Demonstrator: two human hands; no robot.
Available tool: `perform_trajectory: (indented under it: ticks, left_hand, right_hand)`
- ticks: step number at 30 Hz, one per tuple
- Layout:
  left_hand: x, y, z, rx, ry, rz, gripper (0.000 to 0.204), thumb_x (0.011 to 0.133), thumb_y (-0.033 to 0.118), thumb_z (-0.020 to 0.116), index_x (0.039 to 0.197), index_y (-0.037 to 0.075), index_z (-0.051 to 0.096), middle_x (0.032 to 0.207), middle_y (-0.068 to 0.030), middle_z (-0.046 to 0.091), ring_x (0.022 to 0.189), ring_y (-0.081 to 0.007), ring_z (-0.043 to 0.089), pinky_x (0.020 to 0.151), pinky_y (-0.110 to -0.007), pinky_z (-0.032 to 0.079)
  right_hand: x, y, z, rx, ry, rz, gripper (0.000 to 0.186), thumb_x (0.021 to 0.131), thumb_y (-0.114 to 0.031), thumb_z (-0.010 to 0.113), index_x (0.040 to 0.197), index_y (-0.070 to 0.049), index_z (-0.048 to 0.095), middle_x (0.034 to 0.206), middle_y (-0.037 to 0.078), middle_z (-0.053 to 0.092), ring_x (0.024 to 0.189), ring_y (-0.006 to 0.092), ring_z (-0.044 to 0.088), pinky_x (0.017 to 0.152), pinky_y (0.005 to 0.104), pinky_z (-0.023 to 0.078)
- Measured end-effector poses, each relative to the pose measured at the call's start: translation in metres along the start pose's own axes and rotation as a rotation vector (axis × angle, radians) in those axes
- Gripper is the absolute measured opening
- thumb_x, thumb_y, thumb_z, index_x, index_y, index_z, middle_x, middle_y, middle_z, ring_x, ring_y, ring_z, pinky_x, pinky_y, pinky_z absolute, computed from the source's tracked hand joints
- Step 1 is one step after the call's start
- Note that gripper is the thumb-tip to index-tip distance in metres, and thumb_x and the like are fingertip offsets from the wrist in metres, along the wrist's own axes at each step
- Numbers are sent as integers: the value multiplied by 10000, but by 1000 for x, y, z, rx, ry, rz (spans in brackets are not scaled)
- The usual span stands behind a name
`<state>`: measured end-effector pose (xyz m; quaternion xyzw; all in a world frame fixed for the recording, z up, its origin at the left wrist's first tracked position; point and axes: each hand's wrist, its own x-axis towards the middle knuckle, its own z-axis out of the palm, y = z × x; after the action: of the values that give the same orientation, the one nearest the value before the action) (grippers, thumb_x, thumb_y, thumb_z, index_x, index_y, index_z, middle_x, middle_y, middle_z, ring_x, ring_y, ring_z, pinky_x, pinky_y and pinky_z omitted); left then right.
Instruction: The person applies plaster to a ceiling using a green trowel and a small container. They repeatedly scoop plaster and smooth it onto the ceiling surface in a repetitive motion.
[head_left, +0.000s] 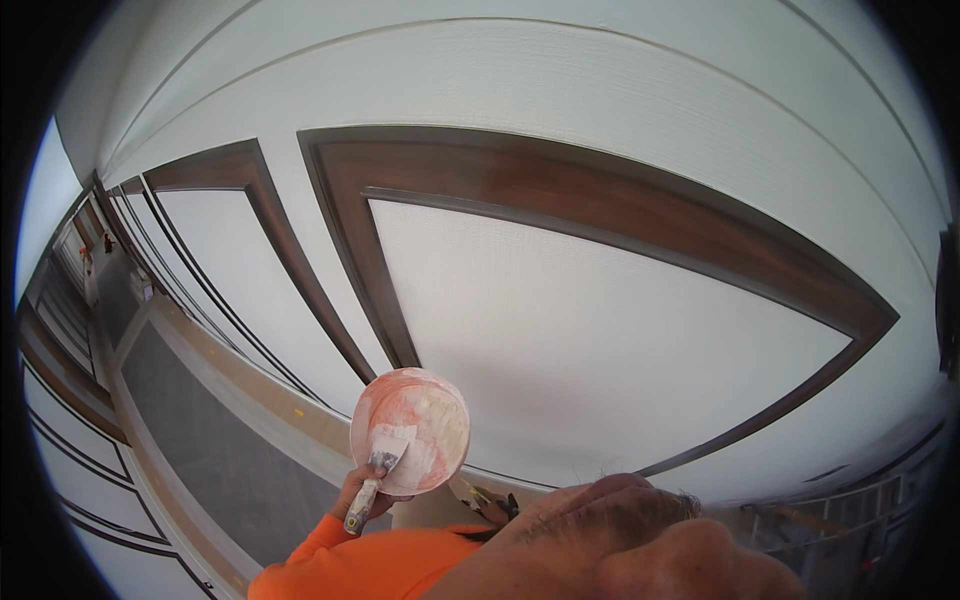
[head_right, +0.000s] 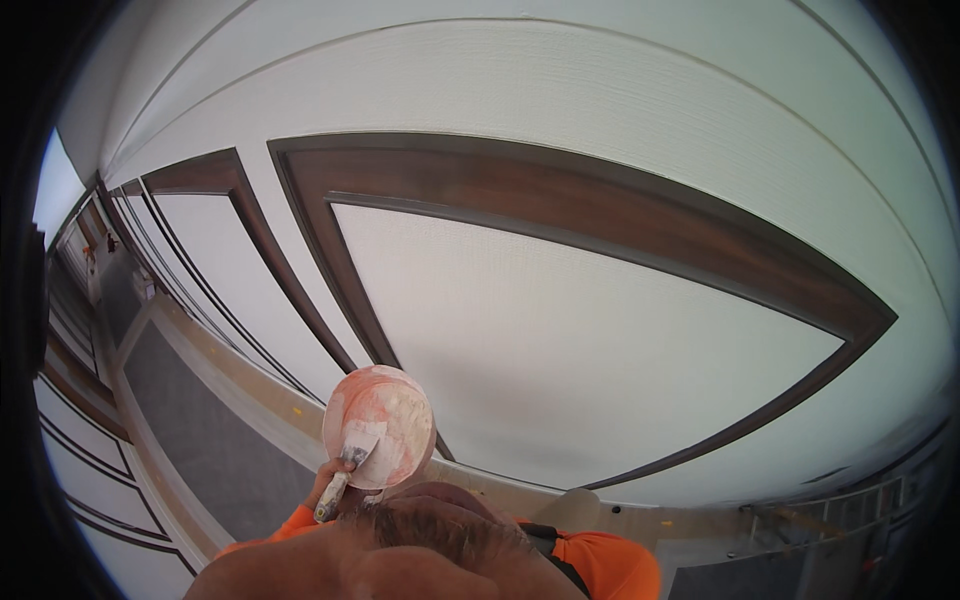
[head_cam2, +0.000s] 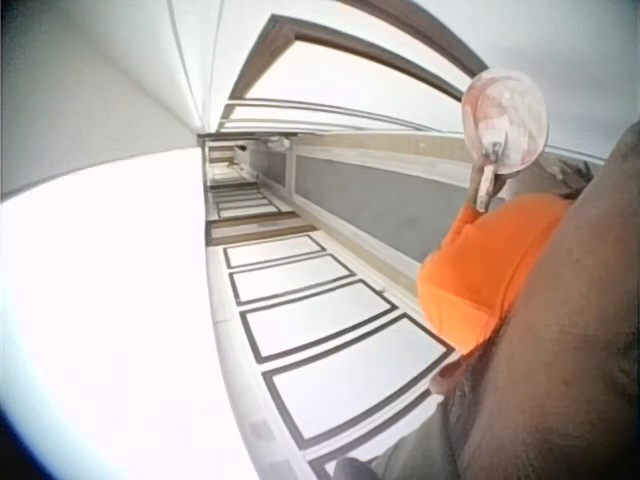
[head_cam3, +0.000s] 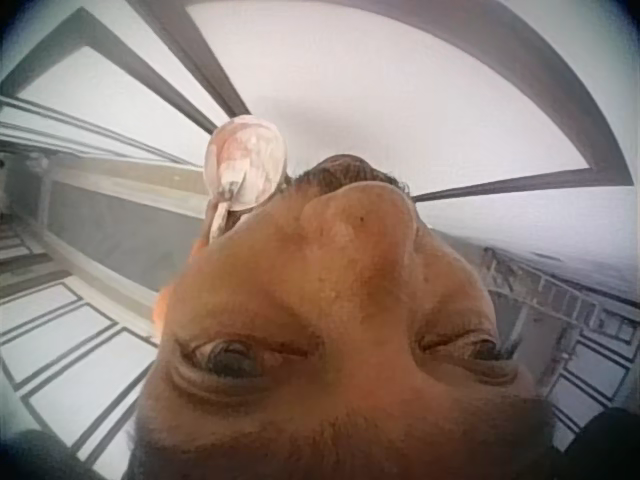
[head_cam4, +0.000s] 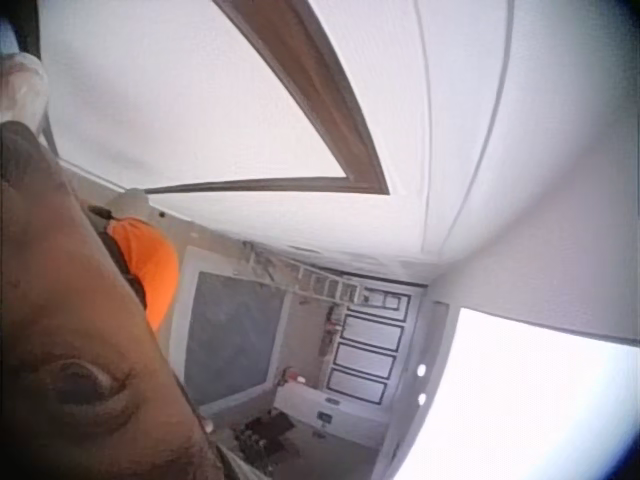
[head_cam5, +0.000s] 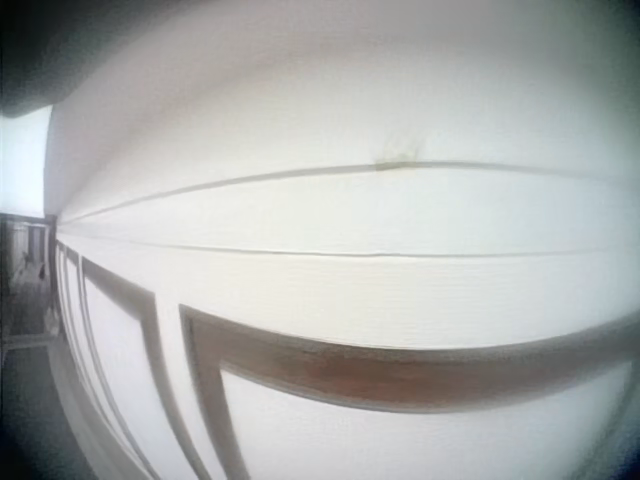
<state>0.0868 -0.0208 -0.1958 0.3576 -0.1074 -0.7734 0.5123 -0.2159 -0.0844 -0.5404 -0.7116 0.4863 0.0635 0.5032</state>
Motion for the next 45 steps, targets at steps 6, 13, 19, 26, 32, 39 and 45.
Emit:
perform_trajectory:
  ticks: [6, 13, 19, 26, 32, 39, 45]
  left_hand:
    - [9, -5, 6, -3, -15, -4, 647, 826, 143, 661, 1414, -5, 435, 1291, -199, 605, 1149, -370, 655, 948, -541, 594]
    - [11, -5, 17, -74, -130, -36, 629, 856, 144, 655, 1417, -25, 427, 1300, -211, 595, 1100, -362, 685, 860, -490, 643]
    - [10, 7, 27, -18, -169, -48, 642, 859, 151, 664, 1425, -34, 422, 1276, -221, 625, 1077, -357, 698, 859, -491, 646]
    - [12, 11, 24, -21, -206, -98, 642, 859, 159, 654, 1430, -33, 434, 1279, -214, 636, 1067, -362, 706, 842, -497, 651]
    - [16, 16, 21, -60, -231, -173, 630, 859, 140, 634, 1426, -49, 435, 1263, -236, 642, 1046, -373, 713, 824, -502, 658]
    - [22, 26, 14, 28, -271, -230, 638, 865, 142, 626, 1435, -61, 424, 1270, -246, 642, 1046, -362, 719, 820, -498, 661]
    - [33, 26, 13, 121, -269, -270, 633, 873, 141, 619, 1447, -49, 430, 1275, -206, 630, 1119, -367, 672, 925, -569, 594]
  right_hand:
    - [-21, -25, -14, -12, 58, -45, 403, 1021, -366, 554, 1259, -59, 663, 1090, 231, 724, 958, 403, 706, 821, 477, 542]
    - [-100, -41, -69, 40, 379, -108, 374, 1023, -338, 568, 1231, -48, 683, 1061, 227, 735, 928, 399, 716, 793, 472, 553]
    - [-172, -48, -106, 252, 943, -192, 390, 941, -75, 628, 1331, -66, 636, 1230, 216, 693, 1103, 367, 697, 929, 412, 557]
    - [-248, 2, -128, -16, 1323, -159, 360, 990, -42, 574, 1346, -52, 629, 1302, 197, 665, 1201, 364, 654, 1019, 390, 521]
    - [-322, 21, -155, 384, 1525, 453, 333, 1048, -112, 536, 1308, 88, 596, 1230, 264, 682, 1163, 338, 679, 1034, 389, 520]
    - [-338, -123, -215, 515, 1885, -259, 363, 1056, -151, 573, 1239, 161, 584, 1180, 232, 690, 1082, 290, 701, 930, 398, 594]
    - [-342, -244, -272, 259, 1921, -785, 336, 986, -12, 631, 1287, 106, 539, 1176, 208, 675, 1021, 275, 699, 840, 405, 626]
